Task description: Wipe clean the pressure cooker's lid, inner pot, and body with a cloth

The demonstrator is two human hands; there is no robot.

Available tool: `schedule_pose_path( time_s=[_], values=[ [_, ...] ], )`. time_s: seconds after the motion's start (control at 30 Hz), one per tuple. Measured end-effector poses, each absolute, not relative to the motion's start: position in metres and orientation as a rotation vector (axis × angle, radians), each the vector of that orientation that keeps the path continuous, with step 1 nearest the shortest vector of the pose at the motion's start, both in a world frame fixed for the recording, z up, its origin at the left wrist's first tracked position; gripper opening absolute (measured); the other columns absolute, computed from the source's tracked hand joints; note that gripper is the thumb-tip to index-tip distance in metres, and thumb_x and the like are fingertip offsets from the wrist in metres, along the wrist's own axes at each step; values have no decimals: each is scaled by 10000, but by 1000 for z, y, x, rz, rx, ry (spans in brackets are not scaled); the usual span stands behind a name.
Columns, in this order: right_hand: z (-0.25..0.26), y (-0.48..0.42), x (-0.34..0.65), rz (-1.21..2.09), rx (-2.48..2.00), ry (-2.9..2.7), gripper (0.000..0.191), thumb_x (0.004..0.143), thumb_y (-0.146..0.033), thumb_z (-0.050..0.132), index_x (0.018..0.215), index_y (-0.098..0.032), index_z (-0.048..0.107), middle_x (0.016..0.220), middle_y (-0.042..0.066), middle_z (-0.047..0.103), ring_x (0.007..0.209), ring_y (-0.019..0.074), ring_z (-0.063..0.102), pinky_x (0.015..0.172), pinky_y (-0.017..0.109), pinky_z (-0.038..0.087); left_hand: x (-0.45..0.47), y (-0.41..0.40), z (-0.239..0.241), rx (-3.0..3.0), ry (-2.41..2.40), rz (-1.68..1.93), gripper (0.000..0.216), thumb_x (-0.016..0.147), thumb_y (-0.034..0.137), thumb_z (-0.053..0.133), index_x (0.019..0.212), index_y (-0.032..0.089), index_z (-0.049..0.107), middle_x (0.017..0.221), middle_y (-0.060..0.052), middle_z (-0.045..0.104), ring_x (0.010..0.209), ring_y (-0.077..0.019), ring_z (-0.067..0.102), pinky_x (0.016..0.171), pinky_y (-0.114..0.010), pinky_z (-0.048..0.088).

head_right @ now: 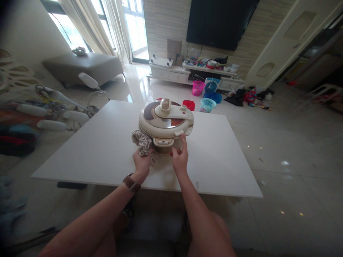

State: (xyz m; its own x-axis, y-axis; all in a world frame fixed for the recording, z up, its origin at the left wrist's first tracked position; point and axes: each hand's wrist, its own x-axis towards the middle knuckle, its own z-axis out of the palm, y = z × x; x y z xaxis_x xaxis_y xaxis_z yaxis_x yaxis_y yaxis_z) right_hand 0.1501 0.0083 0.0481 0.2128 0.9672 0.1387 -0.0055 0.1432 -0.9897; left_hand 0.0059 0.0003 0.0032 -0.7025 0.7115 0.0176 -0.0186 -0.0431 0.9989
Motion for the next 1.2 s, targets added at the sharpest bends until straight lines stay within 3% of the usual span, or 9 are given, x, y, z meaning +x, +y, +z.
schedule_pose_path(
  time_s=[0.4,1.2],
  values=[
    [46,9,151,952,-1166,-1107,856,809,-282,622,1642,-368,443,1735,85,391,598,64,579,627,308,637,7,1,2,699,1684,1812,259,643,321,792,813,129,749,768,-62,733,684,-170,619,657,-287,506],
    [46,9,151,972,-1181,-1113,903,818,-268,601,1677,-417,366,1750,62,363,583,52,552,647,318,639,8,1,3,663,1654,1820,274,634,322,792,823,128,750,785,-66,740,685,-164,611,668,-290,507]
  ],
)
